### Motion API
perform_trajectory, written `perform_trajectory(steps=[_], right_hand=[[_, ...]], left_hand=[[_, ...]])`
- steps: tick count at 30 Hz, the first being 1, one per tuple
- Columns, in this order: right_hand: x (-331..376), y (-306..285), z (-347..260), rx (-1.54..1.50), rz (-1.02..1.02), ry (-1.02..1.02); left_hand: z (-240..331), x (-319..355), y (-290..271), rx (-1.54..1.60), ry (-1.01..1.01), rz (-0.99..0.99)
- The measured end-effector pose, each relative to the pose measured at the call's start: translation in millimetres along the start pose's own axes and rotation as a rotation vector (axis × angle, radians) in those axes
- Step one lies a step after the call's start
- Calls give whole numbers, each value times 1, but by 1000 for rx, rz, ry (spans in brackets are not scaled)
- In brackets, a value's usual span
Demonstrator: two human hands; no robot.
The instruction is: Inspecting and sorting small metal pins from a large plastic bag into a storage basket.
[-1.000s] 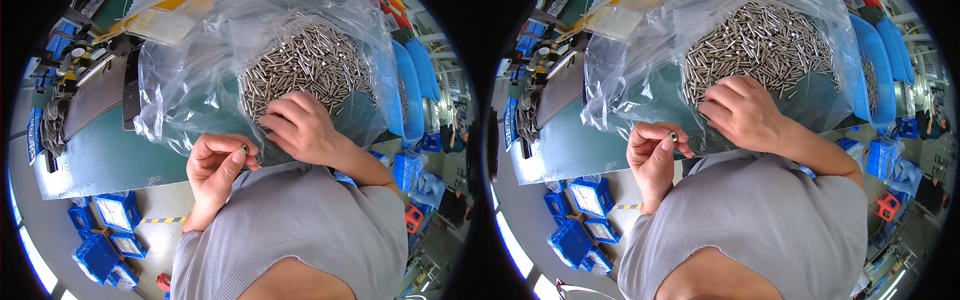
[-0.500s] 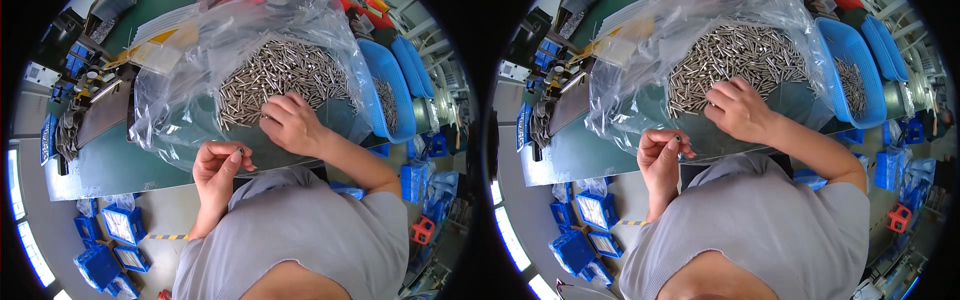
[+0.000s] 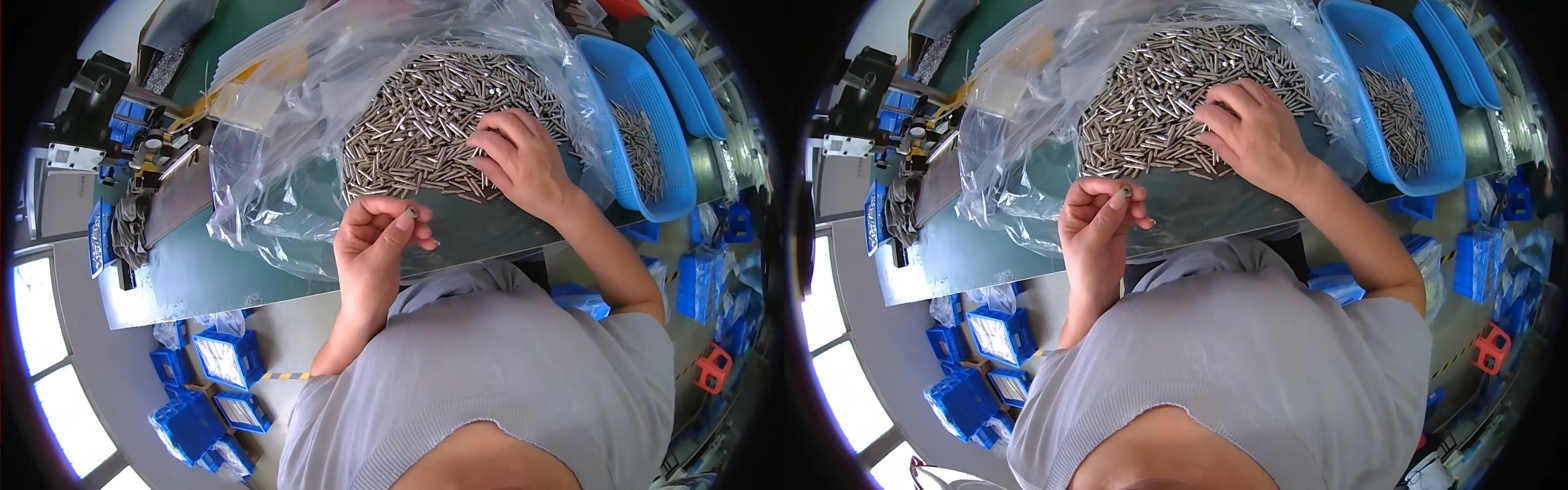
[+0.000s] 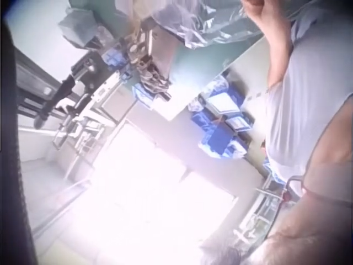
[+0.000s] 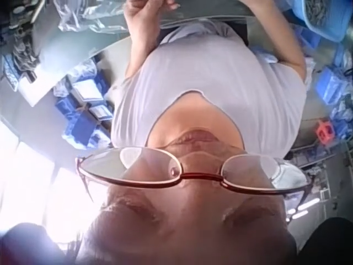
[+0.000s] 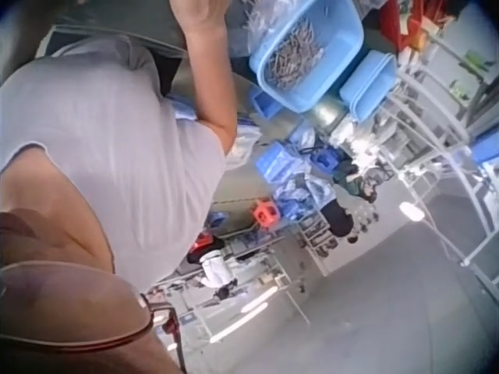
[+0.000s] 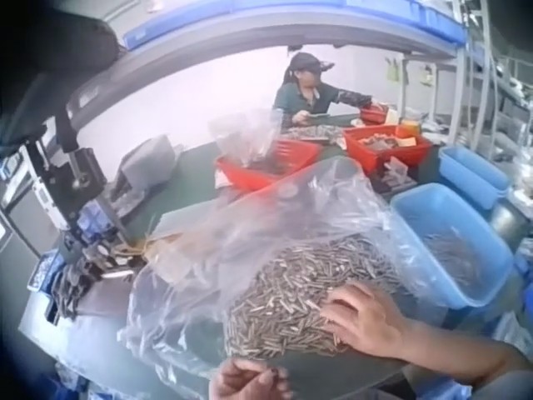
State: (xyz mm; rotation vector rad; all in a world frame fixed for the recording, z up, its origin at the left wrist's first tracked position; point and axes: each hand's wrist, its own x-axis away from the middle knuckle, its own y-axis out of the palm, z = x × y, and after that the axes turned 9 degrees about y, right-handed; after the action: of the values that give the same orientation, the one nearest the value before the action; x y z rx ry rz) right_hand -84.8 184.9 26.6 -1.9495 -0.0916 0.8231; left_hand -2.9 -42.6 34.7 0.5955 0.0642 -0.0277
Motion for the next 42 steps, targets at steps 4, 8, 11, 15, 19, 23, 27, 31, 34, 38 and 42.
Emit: perform_trajectory(steps=[4,8,11,15,19,23,27,31,34,38,42], right_hand=[[3,-4,4,-126,-34,94],[5,-6,10,-282,-91,209],[5,-8,10,-294,-109,187],[1,-19,1,-186,-48,137],[2,-21,4,-215,-53,136],[6,-20,14,-237,-32,272],[6,-16,10,-210,-56,274],[5,-10,5,-143,-77,280],[6,-10,4,-163,-82,274],[5,-10,-1,-225,-7,278],[6,-23,-16,-678,-39,400]], left_hand=[[-13,-13,6,95,-102,-16],[-26,-24,12,191,-200,-17],[-32,-29,16,230,-262,2],[-36,-32,18,242,-286,-10],[-36,-32,20,243,-274,-41],[-36,-30,18,241,-270,-68],[-35,-31,18,319,-295,-121],[-35,-29,20,299,-316,-108],[-37,-28,17,289,-303,-124],[-38,-28,15,331,-320,-137],[-35,-26,14,355,-324,-127]])
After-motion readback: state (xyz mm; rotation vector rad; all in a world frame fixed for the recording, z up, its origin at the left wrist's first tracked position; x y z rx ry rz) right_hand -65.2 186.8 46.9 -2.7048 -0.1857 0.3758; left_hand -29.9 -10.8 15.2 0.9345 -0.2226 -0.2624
